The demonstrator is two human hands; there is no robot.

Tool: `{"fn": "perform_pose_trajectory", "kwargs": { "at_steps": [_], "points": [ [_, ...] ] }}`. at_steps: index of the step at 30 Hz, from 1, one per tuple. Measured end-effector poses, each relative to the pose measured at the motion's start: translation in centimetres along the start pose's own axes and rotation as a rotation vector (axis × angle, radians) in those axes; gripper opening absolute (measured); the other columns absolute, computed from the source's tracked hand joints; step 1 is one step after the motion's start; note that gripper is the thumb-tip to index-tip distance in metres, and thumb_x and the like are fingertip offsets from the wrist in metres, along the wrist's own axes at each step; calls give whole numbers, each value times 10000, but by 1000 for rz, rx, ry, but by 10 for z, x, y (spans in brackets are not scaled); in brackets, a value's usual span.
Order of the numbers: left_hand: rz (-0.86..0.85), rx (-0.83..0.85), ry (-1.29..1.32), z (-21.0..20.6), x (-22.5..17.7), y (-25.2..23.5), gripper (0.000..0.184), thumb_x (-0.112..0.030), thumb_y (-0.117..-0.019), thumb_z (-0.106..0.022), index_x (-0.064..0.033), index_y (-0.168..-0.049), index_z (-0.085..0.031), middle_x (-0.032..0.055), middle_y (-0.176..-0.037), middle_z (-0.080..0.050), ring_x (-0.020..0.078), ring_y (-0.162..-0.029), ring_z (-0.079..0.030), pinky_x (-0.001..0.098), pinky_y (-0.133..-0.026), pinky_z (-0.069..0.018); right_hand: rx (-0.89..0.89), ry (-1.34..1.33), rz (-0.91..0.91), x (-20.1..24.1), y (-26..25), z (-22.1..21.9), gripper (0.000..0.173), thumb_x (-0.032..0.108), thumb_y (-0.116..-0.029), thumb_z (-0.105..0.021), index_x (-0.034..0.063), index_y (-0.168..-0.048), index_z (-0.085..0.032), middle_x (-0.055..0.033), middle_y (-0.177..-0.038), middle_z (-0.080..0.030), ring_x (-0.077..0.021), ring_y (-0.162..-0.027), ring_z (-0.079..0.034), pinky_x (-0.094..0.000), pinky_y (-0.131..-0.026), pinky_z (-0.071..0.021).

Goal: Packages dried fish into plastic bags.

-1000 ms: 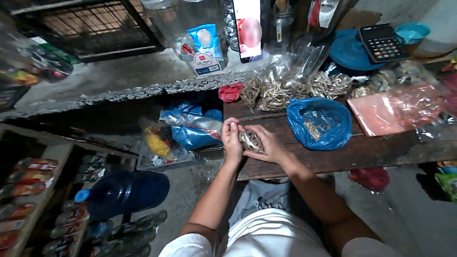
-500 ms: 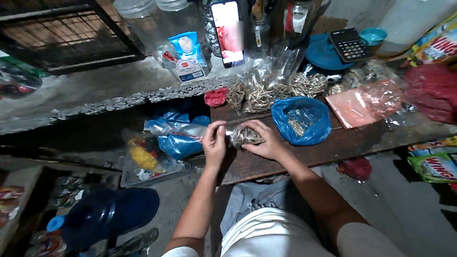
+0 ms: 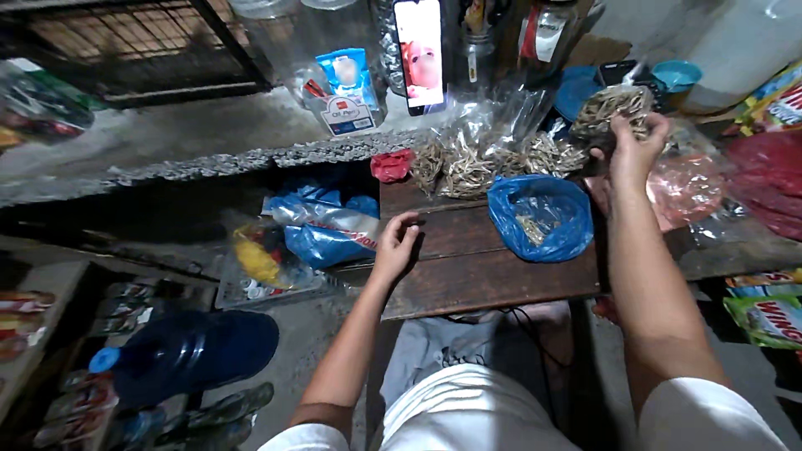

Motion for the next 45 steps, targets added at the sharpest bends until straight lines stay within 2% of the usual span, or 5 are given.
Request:
{"fn": "perform_pose_trajectory", "kwargs": {
  "at_steps": [9,21,27,36,45],
  "points": [
    [31,-21,36,2,1,-1,349,-68,-1043,-505,50,-1371,-525,183,-1281,-612,156,-1077,-638,319,-943,-531,264,687,24,-36,-14,-6,552,413,-983,-646,-46,-1290,-650,-359,-1367,-538,-512,-1324,-478,-672,-1089,-358],
    [94,-85,-483,-25,-18,-117,977,-291,-900,-779,-43,-1616,-163,287,-1527,-414,467,-1329,-507,649,-1030,-442,108,653,406,-57,39,45,413,196,-1019,-548,-108,-1293,-598,-370,-1340,-523,-470,-1267,-510,-520,-1058,-436],
    [73,-125,-96,-3,-6,-114,834,-61,-909,-688,8,-1580,-198,257,-1483,-480,310,-1337,-537,459,-1106,-457,112,675,494,-58,37,45,381,178,-1010,-539,-115,-1237,-630,-365,-1262,-571,-482,-1201,-545,-533,-1035,-440],
    [117,220,340,22,-9,-31,645,-27,-894,-580,-66,-1495,-348,27,-1262,-628,58,-997,-663,270,-869,-576,93,540,553,-17,43,34,403,155,-1030,-499,-152,-1284,-563,-379,-1308,-529,-396,-1190,-560,-423,-1001,-475],
    [34,386,90,-9,-8,-13,589,34,-918,-632,-8,-1469,-428,113,-1322,-605,62,-1076,-637,257,-936,-539,649,136,894,80,135,-43,247,59,-1010,-475,-108,-1053,-651,-186,-1115,-671,-142,-1098,-641,-275,-975,-528]
  ]
}}
Point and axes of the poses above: each hand's wrist, its own y-axis away from the middle knuckle, its own z-axis out of the back of the hand, x = y × z, the point moved 5 cm from there along -y, towards the middle knuckle
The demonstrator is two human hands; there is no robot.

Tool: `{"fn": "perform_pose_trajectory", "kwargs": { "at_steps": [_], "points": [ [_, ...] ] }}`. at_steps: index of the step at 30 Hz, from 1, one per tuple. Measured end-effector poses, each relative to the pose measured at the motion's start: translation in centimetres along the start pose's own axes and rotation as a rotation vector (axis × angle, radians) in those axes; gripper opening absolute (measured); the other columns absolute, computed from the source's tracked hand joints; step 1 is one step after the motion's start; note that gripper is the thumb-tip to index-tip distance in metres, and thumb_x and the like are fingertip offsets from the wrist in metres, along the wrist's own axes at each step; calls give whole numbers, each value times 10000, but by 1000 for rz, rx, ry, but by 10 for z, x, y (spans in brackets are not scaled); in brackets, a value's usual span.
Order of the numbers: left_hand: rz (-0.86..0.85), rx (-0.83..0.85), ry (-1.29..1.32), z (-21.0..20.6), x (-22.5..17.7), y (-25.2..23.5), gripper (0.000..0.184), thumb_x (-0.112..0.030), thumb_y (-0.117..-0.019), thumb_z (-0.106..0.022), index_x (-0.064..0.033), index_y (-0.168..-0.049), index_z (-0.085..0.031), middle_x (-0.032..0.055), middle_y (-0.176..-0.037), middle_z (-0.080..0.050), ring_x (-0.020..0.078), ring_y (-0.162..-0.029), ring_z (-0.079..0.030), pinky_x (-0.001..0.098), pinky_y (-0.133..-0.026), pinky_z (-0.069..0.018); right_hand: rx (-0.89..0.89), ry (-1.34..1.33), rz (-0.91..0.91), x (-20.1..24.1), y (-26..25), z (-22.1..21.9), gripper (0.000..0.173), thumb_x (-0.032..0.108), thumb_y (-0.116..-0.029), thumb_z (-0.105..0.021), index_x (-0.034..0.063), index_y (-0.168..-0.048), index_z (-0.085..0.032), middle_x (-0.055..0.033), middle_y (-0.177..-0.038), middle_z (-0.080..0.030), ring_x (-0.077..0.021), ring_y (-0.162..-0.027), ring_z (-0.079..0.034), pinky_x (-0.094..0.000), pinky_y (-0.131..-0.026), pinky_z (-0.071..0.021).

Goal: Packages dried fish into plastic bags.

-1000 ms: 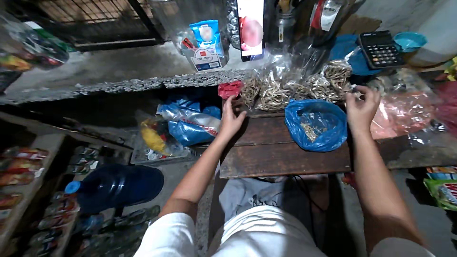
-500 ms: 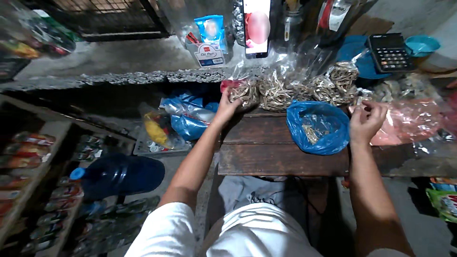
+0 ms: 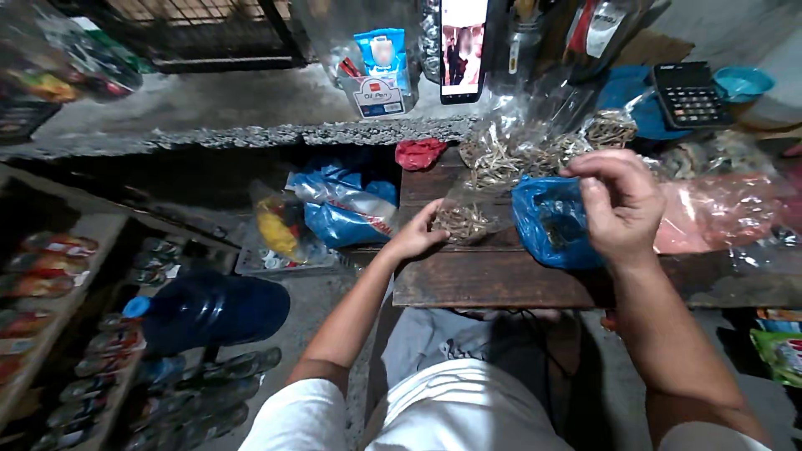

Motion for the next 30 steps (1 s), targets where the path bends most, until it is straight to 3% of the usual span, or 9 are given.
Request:
{"fn": "perform_pose_trajectory", "kwargs": {
  "at_steps": [2,6,10,14,19,23,25,27,30],
  "points": [
    [-18,-18,-2,-2,2,3,610,29,-921,-635,7,-1485,-403,130,-1347,-592,71,-1102,-633,261,-954,-531,142,-64,63,21,-13,-15,264,-20,-965,-458,-98,-1009,-706,-181,-1071,-710,-148,-1060,-675,-269,-968,-542],
    [-75,-31,-32,-5,-2,8,683,23,-901,-659,-3,-1514,-358,150,-1412,-556,103,-1191,-603,293,-1017,-501,540,74,159,42,-33,-49,266,-52,-912,-505,1,-989,-754,-141,-1014,-755,-292,-1017,-718,-498,-1052,-483],
    [-74,-50,-23,-7,-5,11,654,39,-914,-646,-30,-1509,-385,130,-1424,-553,97,-1180,-609,290,-1003,-508,954,278,40,45,-41,-79,208,-80,-932,-600,-8,-1074,-734,-178,-1004,-737,-364,-1014,-709,-589,-1067,-434],
    [-87,-55,-23,-8,-3,13,657,50,-911,-644,-38,-1510,-388,123,-1428,-553,95,-1159,-621,294,-983,-522,949,285,-66,40,-51,-87,150,-25,-953,-604,-17,-1103,-613,-178,-887,-677,-372,-849,-689,-558,-782,-538],
    [-186,-67,-94,-9,1,4,843,-45,-820,-800,6,-1526,-344,212,-1392,-571,178,-1210,-620,338,-1037,-507,1060,295,-205,35,-53,-86,267,234,-1009,-658,28,-1180,-659,-165,-979,-710,-349,-904,-697,-579,-834,-530],
    [-221,-97,-109,-11,1,0,770,-35,-835,-789,30,-1493,-394,212,-1345,-607,178,-1185,-635,338,-1032,-510,1139,340,-163,33,-52,-86,224,220,-1032,-613,59,-1133,-730,-150,-1028,-726,-340,-1004,-687,-585,-924,-492],
    [-213,-127,-92,-10,3,2,739,-52,-857,-775,39,-1487,-399,205,-1322,-616,159,-1164,-639,326,-1023,-512,1033,330,-112,35,-58,-80,185,170,-1018,-614,40,-1064,-738,-158,-999,-720,-353,-990,-686,-601,-893,-488],
    [-200,-151,-77,-9,6,3,716,-66,-879,-759,46,-1486,-395,205,-1340,-606,154,-1176,-632,323,-1031,-506,881,289,-73,39,-69,-67,199,125,-1021,-582,4,-1092,-724,-189,-1035,-719,-373,-1000,-690,-612,-892,-499],
    [-178,-185,-67,-9,7,4,711,-71,-887,-757,54,-1484,-392,207,-1341,-605,154,-1176,-635,323,-1036,-503,674,220,-8,45,-83,-43,239,38,-1006,-505,-35,-1121,-701,-205,-1072,-714,-320,-1005,-693,-497,-923,-534]
  ]
}}
Point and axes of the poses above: each hand's wrist, its own y-axis away from the middle knuckle, its own z-axis out of the back of the hand, x = y × z, the point moved 5 cm from there along -y, towards the middle knuckle
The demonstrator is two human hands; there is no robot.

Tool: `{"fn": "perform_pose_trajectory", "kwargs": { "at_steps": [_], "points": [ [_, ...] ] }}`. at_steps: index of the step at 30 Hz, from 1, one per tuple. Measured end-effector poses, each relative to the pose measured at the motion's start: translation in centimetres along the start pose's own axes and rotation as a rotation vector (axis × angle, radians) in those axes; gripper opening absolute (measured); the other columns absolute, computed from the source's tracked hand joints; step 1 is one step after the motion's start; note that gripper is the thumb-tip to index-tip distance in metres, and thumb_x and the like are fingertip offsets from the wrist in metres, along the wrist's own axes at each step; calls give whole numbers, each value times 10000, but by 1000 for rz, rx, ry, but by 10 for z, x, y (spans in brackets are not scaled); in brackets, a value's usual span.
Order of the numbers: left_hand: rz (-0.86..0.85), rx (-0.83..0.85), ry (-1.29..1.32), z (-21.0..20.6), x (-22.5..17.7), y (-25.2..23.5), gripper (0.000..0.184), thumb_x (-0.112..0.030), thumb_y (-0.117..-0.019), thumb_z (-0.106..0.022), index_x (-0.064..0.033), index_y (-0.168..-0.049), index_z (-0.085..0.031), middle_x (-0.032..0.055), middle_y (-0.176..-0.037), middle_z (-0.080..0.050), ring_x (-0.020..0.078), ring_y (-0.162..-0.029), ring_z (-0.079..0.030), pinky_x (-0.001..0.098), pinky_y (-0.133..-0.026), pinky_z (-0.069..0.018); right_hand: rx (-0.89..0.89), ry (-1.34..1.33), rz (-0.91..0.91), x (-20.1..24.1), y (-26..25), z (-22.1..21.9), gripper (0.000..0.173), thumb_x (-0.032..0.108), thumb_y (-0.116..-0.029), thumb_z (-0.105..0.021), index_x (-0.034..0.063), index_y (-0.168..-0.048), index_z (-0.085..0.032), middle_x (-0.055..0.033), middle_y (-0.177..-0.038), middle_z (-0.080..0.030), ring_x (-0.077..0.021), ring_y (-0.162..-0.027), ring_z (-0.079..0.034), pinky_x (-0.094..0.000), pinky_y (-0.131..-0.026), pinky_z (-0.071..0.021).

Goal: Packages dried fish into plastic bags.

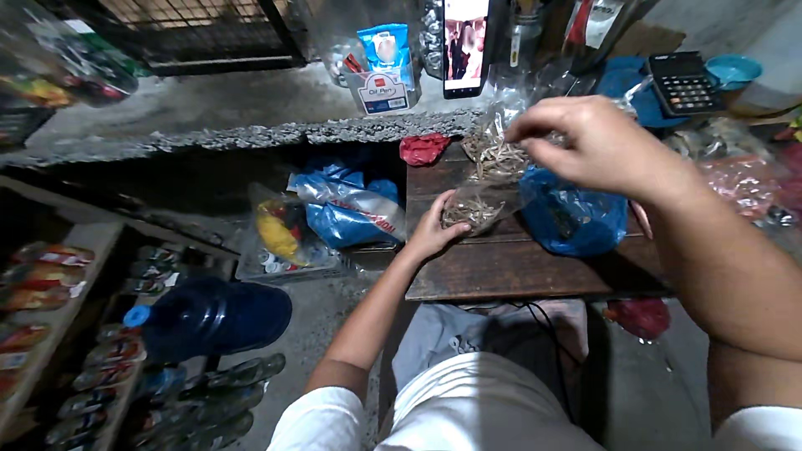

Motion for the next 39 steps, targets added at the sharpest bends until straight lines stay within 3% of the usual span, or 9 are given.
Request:
{"fn": "perform_pose_trajectory", "kwargs": {
  "at_steps": [3,11,13,18,22,28,32,35,39],
  "points": [
    [14,-11,-2,0,0,-1,737,-70,-883,-762,48,-1498,-372,216,-1342,-604,168,-1168,-642,332,-1030,-508,-46,-35,13,0,7,8,261,39,-993,-464,19,-1085,-708,-112,-1013,-710,-144,-919,-668,-309,-864,-541],
    [10,9,-12,-1,2,-2,772,-73,-869,-780,48,-1505,-360,225,-1354,-597,195,-1197,-634,356,-1045,-504,411,67,-80,2,-3,-44,198,-49,-976,-556,-2,-1037,-739,-177,-974,-719,-361,-963,-691,-555,-875,-524],
    [-3,17,-9,-1,-1,0,786,-63,-855,-788,36,-1508,-362,214,-1362,-595,181,-1190,-635,347,-1035,-510,506,87,-144,1,-7,-55,186,27,-995,-595,25,-1127,-727,-189,-1026,-719,-382,-987,-687,-586,-881,-516],
    [7,50,-42,-1,-6,4,881,-71,-836,-815,14,-1545,-300,223,-1372,-583,225,-1215,-624,389,-1049,-504,650,179,-327,-1,-19,-63,644,344,-930,-763,245,-1516,-513,-221,-1296,-658,-462,-1182,-616,-690,-971,-443],
    [28,26,-66,0,-4,4,701,-53,-886,-759,37,-1488,-412,218,-1298,-635,216,-1147,-658,380,-1017,-521,474,81,-219,5,-23,-46,610,327,-935,-759,186,-1489,-545,-207,-1262,-679,-436,-1135,-650,-670,-952,-473],
    [53,-13,-24,0,0,3,698,-68,-883,-765,34,-1478,-416,189,-1294,-640,162,-1135,-659,344,-1012,-527,-112,-54,-316,-39,28,20,391,295,-1024,-575,7,-1282,-638,-187,-1170,-678,-246,-991,-682,-428,-876,-561],
    [46,-4,13,0,4,1,695,-66,-876,-767,14,-1476,-425,175,-1298,-638,144,-1137,-655,334,-1008,-531,230,46,-652,-85,93,-47,576,504,-889,-755,2,-1171,-723,-265,-1156,-688,-481,-1111,-636,-747,-947,-430],
    [87,7,-35,1,-2,3,680,-63,-890,-765,-4,-1478,-428,176,-1312,-634,175,-1143,-656,368,-1011,-528,411,118,-653,-85,114,-95,473,405,-909,-772,7,-1163,-737,-263,-1235,-660,-486,-1220,-567,-738,-1000,-351],
    [105,-4,-63,3,-2,3,712,-62,-886,-767,4,-1493,-402,185,-1312,-631,181,-1136,-656,367,-1006,-527,140,136,-591,-76,104,-55,246,151,-1021,-606,-68,-1089,-694,-307,-1076,-696,-518,-1045,-658,-734,-930,-409]
  ]
}}
Point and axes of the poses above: each hand's wrist, its own y-axis away from the middle knuckle, its own z-axis out of the back of the hand, x = y × z, the point moved 5 cm from there along -y, towards the middle knuckle
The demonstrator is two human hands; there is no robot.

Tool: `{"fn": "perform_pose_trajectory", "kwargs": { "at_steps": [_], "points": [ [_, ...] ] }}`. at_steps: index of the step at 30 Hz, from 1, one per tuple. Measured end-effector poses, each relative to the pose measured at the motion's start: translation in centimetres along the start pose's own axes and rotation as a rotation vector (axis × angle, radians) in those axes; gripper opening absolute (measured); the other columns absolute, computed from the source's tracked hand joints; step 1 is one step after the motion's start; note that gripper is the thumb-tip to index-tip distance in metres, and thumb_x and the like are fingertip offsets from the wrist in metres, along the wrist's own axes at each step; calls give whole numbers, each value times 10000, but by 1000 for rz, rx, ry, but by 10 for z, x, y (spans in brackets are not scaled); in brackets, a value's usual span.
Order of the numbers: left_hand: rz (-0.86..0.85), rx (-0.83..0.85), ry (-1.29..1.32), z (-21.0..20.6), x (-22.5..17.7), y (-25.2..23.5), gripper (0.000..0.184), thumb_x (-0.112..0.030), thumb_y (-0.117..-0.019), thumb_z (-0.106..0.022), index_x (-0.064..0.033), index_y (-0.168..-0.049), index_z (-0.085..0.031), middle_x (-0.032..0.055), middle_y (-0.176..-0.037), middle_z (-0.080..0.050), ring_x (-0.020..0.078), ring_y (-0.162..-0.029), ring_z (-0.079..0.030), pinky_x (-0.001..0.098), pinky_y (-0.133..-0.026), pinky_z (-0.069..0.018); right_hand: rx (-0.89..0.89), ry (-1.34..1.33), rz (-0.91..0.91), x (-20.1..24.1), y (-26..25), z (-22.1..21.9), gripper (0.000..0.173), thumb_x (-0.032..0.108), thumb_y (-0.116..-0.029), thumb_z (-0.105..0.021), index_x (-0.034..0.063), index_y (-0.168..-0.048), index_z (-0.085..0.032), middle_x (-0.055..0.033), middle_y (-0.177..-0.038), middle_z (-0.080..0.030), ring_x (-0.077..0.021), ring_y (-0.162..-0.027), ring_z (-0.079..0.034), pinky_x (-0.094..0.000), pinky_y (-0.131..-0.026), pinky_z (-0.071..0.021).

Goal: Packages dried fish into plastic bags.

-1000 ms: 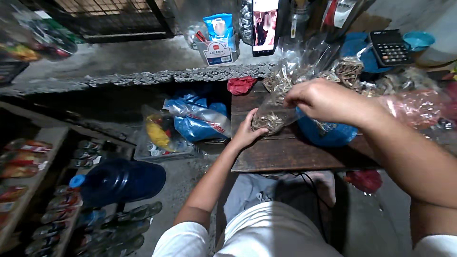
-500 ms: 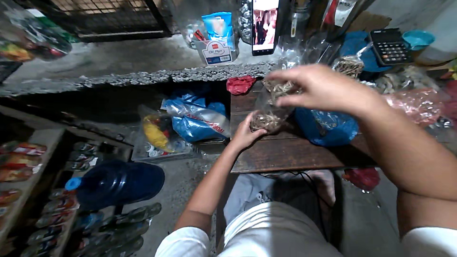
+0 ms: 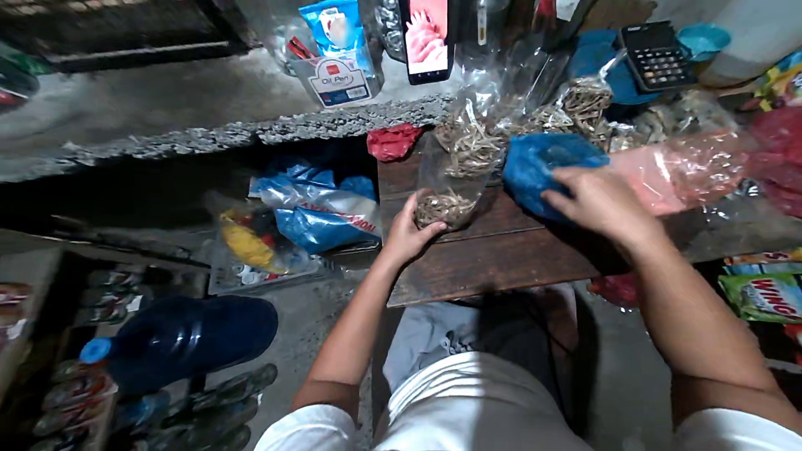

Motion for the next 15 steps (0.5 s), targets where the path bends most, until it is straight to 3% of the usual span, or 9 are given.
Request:
{"fn": "perform_pose_trajectory", "kwargs": {
  "at_steps": [2,4,6,8,11,15],
  "points": [
    [-1,-6,19,0,1,0,713,-68,-886,-769,5,-1492,-400,182,-1319,-625,172,-1140,-653,357,-1006,-527,-108,-24,38,4,2,15,249,173,-1004,-624,-71,-1009,-674,-292,-979,-686,-504,-945,-669,-722,-852,-436],
    [-7,-17,34,0,1,0,696,-70,-883,-769,14,-1476,-413,177,-1311,-624,153,-1133,-650,338,-999,-529,-44,-17,102,13,5,5,280,241,-970,-697,-39,-986,-701,-252,-966,-689,-468,-928,-672,-709,-839,-442],
    [-11,-41,44,1,1,-1,691,-62,-881,-767,20,-1473,-418,181,-1310,-625,156,-1138,-651,340,-1001,-530,18,-52,140,17,7,-7,344,332,-947,-730,21,-1094,-749,-205,-1067,-726,-415,-1012,-687,-685,-895,-449],
    [-35,-79,36,2,2,-4,684,-57,-882,-761,45,-1467,-421,201,-1320,-620,171,-1158,-643,345,-1018,-517,-68,-146,116,8,10,-1,360,310,-962,-698,9,-1156,-736,-227,-1126,-712,-431,-1064,-672,-695,-926,-444],
    [-89,-93,0,3,2,-13,625,-57,-893,-745,70,-1430,-452,209,-1293,-632,171,-1146,-649,335,-1018,-515,-281,-279,-40,-21,21,13,363,237,-1019,-617,-57,-1224,-672,-291,-1233,-648,-450,-1133,-634,-642,-964,-476],
    [-124,-22,-86,0,-5,-43,598,-79,-908,-731,58,-1428,-469,240,-1282,-630,245,-1167,-638,396,-1036,-499,-437,-331,-264,-56,34,-6,519,306,-1016,-621,-23,-1409,-543,-302,-1405,-529,-467,-1278,-535,-635,-1041,-430]
  ]
}}
Point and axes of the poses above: each hand's wrist, its own y-axis away from the middle knuckle, its own z-axis out of the back of the hand, x = y × z, the point moved 5 cm from there along -y, towards the middle knuckle
